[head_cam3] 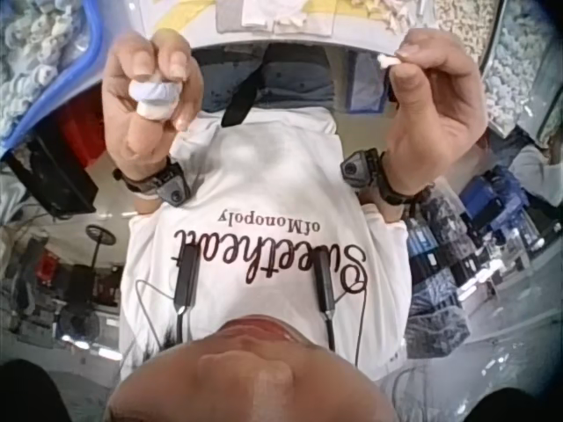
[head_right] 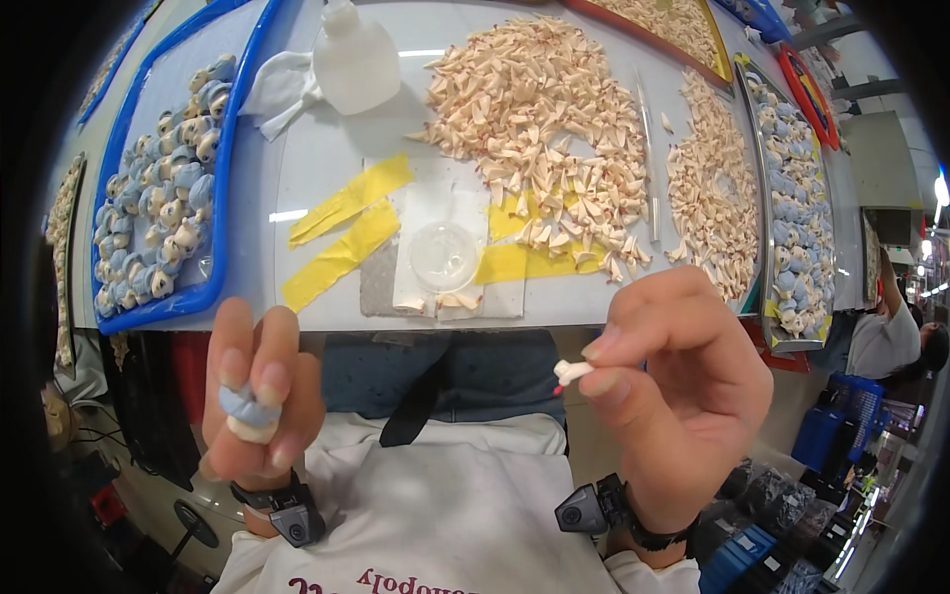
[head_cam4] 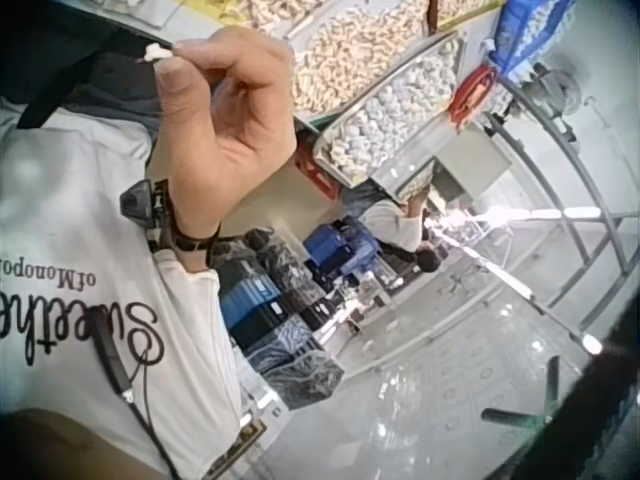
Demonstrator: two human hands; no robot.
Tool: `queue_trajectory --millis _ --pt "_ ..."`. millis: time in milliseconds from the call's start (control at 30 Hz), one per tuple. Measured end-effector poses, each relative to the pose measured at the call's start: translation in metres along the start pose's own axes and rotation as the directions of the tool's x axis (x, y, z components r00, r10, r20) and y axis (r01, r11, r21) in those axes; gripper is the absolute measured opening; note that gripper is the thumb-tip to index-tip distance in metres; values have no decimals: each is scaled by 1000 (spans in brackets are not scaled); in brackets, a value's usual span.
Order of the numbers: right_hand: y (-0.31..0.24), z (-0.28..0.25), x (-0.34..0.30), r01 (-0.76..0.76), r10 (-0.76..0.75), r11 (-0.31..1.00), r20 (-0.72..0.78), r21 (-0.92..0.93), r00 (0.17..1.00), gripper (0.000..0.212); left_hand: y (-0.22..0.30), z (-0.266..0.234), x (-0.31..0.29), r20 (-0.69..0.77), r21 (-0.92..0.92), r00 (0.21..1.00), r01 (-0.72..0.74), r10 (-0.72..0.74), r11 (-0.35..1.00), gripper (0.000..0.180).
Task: The person assembles small doll heads by attaching tiny white components to the back of each head. They pick up a doll head from a blue tray, apply a small amount of glue from a squeeze bottle, and then attach a small white piece to the back of the head. The process is repeated for multiple doll heads, with the finished items being placed back into the tray.
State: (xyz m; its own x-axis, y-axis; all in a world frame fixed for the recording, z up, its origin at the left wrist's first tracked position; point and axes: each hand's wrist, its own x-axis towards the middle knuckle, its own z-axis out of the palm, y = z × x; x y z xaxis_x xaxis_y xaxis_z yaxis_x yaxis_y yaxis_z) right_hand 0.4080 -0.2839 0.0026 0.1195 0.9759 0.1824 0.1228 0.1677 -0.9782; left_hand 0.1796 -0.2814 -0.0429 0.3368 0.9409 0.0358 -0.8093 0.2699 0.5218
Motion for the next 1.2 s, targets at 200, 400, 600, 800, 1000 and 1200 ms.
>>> queue_trajectory --millis 200,400,600,800,1000,1200 --pt "1 0 0 -14 14 1000 -7 0 1000 18 -4 -2 2 24 295 990 -141 140 945 39" --pt "-4 15 -3 -21 21 1000 3 -10 1000 28 -9 8 7 56 578 987 -153 148 801 40" --pt "-15 24 -8 -5 8 1000 139 -19 990 27 -8 16 5 67 638 993 -115 94 761 41" --pt "-6 25 -3 191 -160 980 369 -48 916 22 -15 7 13 280 696 948 -311 154 647 43" --pt "-5 25 -3 84 -58 996 432 -41 900 24 -17 11 9 215 704 961 -278 177 654 36" --pt "-8 23 -2 306 -171 920 451 -244 876 27 -18 14 4 301 810 932 -362 202 462 38"
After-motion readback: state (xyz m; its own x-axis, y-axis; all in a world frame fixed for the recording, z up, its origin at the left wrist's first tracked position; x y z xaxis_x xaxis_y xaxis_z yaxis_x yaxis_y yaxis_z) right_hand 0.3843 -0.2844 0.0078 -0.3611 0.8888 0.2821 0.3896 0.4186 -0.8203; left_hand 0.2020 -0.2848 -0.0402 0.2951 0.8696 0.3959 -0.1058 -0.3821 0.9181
